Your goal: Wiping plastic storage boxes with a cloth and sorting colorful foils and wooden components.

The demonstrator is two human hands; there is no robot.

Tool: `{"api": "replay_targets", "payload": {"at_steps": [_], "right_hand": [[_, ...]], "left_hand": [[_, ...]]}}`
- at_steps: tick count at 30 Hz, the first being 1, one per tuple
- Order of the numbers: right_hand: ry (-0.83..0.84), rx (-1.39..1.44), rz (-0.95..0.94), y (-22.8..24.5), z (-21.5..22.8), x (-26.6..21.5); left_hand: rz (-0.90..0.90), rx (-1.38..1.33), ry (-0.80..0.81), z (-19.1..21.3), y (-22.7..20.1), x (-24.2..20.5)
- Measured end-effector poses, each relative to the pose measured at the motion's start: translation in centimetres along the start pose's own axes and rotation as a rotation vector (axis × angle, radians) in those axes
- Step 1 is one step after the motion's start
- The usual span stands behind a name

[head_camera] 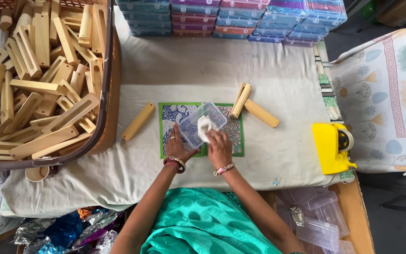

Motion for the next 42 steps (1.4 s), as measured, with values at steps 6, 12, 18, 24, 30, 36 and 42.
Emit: {"api": "replay_targets", "payload": {"at_steps": [6, 12, 18, 24, 30, 36, 42], "right_hand": [[-0.071, 0.343, 0.100, -1.1, -0.3, -2.0], [-0.092, 0.600, -0.101, -4.7, -1.8, -5.4], [-0.312, 0.837, -0.263, -0.3, 5.1, -2.8], [-0.124, 0.306, 0.359, 8.7, 7.1, 1.9], [-0.133, 0.142, 0.200, 2.3, 5.7, 4.4], [-0.210, 0.126, 0.149, 1.3, 5.4, 4.9], [-0.021, 0.163, 0.289, 4.7, 6.2, 4.4]], "left_hand": [[-0.034, -0.429, -0.095, -6.3, 4.5, 3.0], [0.154, -0.503, -0.037, -1.1, -1.4, 0.6], [-0.221, -0.175, -0.373, 5.9, -4.1, -1.1], [-0.230, -0.139, -0.346, 1.9, -1.3, -0.9], [-0.256, -0.110, -0.389, 4.5, -2.0, -2.5], [-0.223, -0.134, -0.321, 5.3, -3.4, -2.4], [-0.290, -0.247, -0.358, 5.6, -2.5, -2.0]]}}
Point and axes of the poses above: each hand's wrist, its own x-axis towards the middle knuckle, its own z-axis out of the back of the hand, y = z × x, the point moved 2 cm from there along x, towards the middle knuckle, and after that the axes turned 10 degrees about x, right-handed, at the moved point
